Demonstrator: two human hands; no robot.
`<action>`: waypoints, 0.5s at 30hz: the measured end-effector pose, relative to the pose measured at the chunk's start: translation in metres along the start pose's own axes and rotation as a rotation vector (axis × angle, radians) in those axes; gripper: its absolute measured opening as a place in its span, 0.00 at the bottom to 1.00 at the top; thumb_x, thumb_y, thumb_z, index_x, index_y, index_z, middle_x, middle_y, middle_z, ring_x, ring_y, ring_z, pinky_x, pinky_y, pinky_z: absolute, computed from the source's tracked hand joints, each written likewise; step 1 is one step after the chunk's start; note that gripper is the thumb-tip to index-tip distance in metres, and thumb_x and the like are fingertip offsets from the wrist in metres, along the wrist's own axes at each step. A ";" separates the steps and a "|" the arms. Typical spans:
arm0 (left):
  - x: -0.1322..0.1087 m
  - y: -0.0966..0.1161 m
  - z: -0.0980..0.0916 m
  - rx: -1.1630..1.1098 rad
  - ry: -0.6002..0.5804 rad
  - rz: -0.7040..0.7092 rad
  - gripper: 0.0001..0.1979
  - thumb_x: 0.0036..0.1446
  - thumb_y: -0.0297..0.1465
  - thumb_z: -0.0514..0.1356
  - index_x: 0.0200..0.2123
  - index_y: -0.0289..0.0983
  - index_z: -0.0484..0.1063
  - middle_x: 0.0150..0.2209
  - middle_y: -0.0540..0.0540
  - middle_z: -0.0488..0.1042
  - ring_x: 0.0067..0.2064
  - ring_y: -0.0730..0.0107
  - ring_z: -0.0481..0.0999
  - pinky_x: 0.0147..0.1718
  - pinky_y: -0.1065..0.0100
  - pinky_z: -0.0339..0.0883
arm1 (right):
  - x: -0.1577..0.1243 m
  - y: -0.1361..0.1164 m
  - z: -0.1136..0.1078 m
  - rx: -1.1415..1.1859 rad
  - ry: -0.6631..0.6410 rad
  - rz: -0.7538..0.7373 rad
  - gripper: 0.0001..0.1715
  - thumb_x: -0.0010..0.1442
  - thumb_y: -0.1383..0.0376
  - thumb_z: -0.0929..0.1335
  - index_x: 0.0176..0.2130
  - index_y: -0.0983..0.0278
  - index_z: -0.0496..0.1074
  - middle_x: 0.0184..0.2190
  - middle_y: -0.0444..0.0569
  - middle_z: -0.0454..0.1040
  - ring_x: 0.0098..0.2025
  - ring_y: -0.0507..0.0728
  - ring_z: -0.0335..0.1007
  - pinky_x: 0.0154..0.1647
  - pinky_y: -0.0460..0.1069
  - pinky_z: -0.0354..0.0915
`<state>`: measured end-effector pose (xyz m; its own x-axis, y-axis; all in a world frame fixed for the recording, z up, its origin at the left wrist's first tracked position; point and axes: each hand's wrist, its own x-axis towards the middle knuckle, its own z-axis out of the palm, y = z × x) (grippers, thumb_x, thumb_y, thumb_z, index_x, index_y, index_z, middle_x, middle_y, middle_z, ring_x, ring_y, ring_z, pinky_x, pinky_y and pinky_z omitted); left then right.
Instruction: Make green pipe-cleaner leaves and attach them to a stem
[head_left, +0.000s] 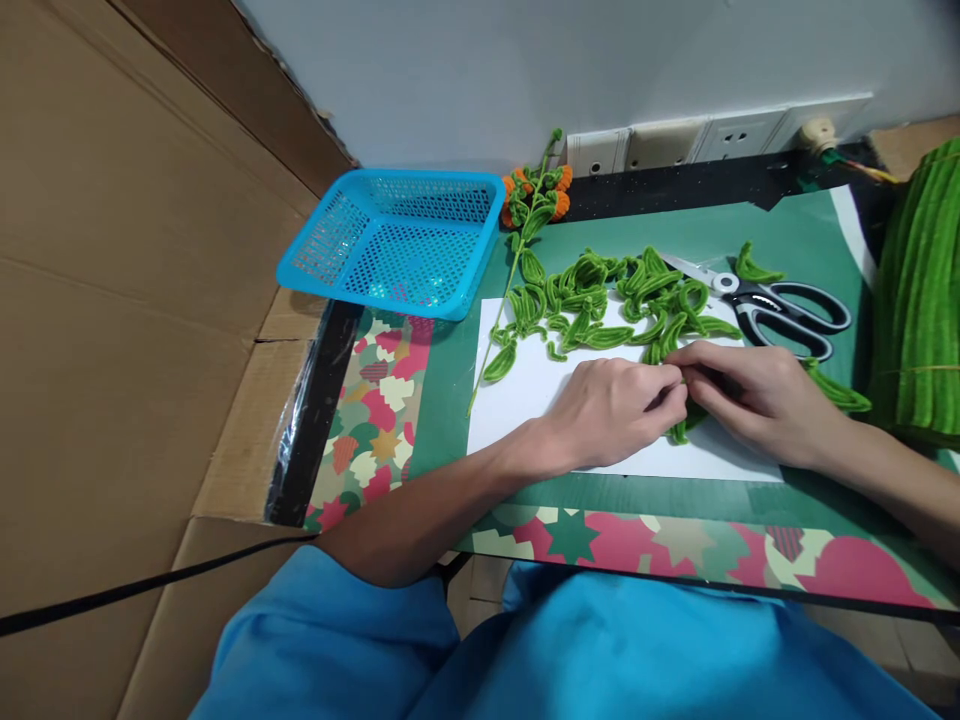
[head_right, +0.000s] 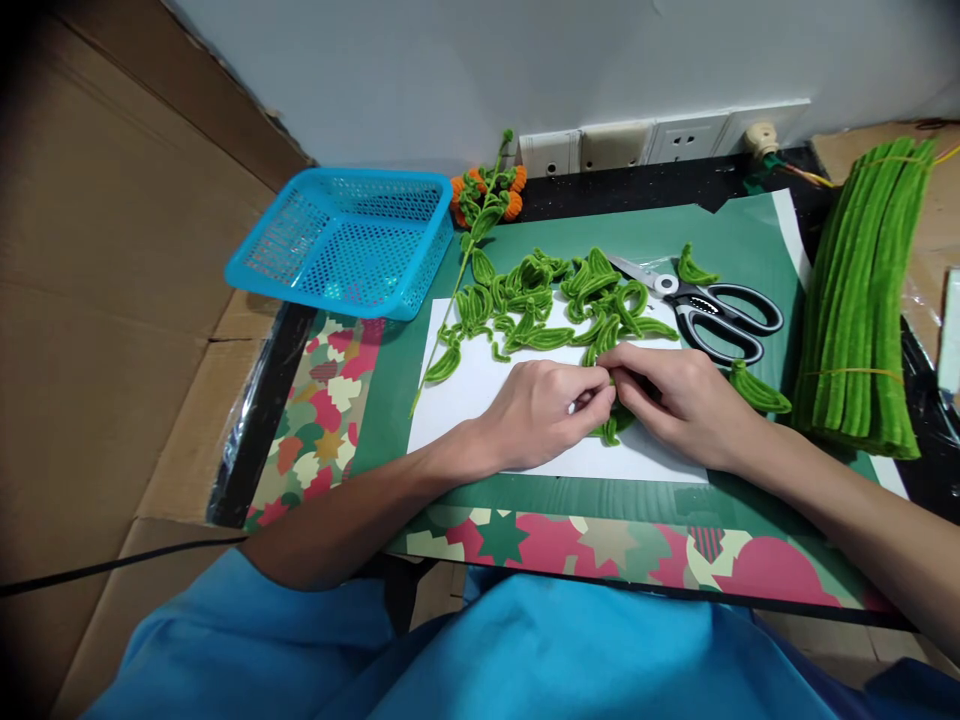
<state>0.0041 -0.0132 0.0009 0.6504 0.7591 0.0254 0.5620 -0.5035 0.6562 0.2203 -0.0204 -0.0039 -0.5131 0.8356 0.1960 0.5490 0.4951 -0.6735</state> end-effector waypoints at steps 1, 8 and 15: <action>0.000 0.000 0.000 -0.001 0.000 0.003 0.18 0.73 0.36 0.54 0.31 0.39 0.76 0.28 0.49 0.78 0.29 0.69 0.74 0.31 0.65 0.56 | 0.000 0.000 0.000 0.000 0.003 -0.002 0.10 0.70 0.66 0.64 0.44 0.61 0.76 0.27 0.44 0.78 0.22 0.53 0.70 0.26 0.48 0.62; 0.000 -0.001 0.001 -0.014 0.016 -0.001 0.18 0.73 0.37 0.54 0.31 0.39 0.76 0.27 0.49 0.77 0.29 0.69 0.73 0.31 0.65 0.55 | 0.000 0.001 -0.001 -0.011 0.001 -0.013 0.10 0.70 0.67 0.64 0.44 0.61 0.76 0.28 0.45 0.79 0.23 0.53 0.71 0.27 0.48 0.63; 0.000 -0.002 0.002 -0.036 0.028 0.018 0.18 0.72 0.36 0.55 0.29 0.38 0.75 0.27 0.50 0.77 0.28 0.70 0.71 0.31 0.65 0.53 | 0.000 0.000 -0.001 -0.003 -0.001 -0.010 0.10 0.70 0.66 0.64 0.45 0.61 0.76 0.28 0.45 0.79 0.23 0.53 0.71 0.26 0.48 0.63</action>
<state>0.0038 -0.0134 -0.0013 0.6457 0.7613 0.0581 0.5311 -0.5026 0.6822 0.2207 -0.0200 -0.0032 -0.5194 0.8303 0.2019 0.5455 0.5041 -0.6695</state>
